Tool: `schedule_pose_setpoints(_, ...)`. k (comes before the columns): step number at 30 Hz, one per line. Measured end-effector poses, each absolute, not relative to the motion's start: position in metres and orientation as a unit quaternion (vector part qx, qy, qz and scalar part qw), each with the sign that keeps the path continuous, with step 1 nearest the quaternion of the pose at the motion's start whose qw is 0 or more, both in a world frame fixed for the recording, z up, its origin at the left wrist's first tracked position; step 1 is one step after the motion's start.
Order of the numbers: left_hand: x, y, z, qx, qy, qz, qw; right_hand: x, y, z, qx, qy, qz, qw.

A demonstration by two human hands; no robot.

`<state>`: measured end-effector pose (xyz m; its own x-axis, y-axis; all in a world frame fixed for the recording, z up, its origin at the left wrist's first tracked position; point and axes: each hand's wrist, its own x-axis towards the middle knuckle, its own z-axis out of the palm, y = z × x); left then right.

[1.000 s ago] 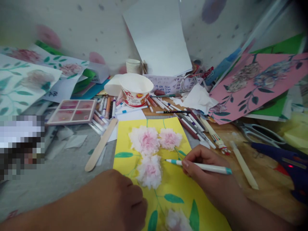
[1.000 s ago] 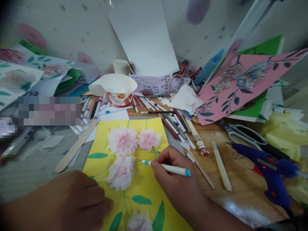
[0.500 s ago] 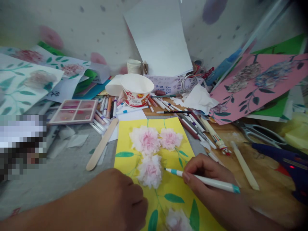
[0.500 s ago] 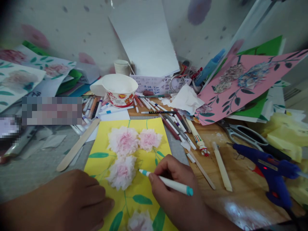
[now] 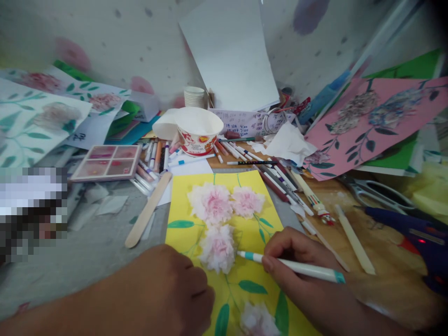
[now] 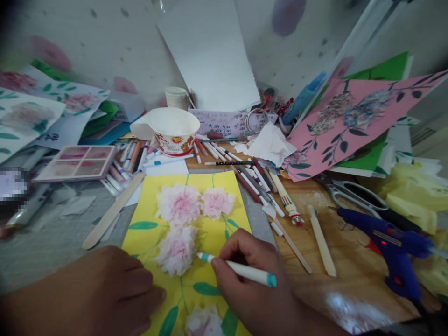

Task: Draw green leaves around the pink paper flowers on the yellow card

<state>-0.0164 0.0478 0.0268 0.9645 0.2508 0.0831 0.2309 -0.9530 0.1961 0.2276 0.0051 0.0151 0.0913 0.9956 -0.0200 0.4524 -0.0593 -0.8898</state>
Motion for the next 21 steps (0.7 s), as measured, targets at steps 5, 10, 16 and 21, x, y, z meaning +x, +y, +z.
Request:
schedule_pose_setpoints(5, -0.016, 0.047, 0.024, 0.984, 0.135, 0.06, 0.099, 0.231, 0.012, 0.015, -0.653, -0.543, 0.334, 0.408)
schedule_pose_setpoints(10, -0.016, 0.047, 0.025, 0.985, 0.134, 0.056, 0.094, 0.234, 0.018, 0.017, -0.676, -0.525, 0.319, 0.407)
schedule_pose_setpoints(16, -0.017, 0.047, 0.023, 0.985, 0.133, 0.048, 0.094, 0.233, 0.019, 0.016, -0.681, -0.527, 0.302, 0.408)
schedule_pose_setpoints(21, -0.017, 0.047, 0.021, 0.984, 0.139, 0.066, 0.09, 0.228, 0.018, 0.017, -0.673, -0.532, 0.307, 0.412)
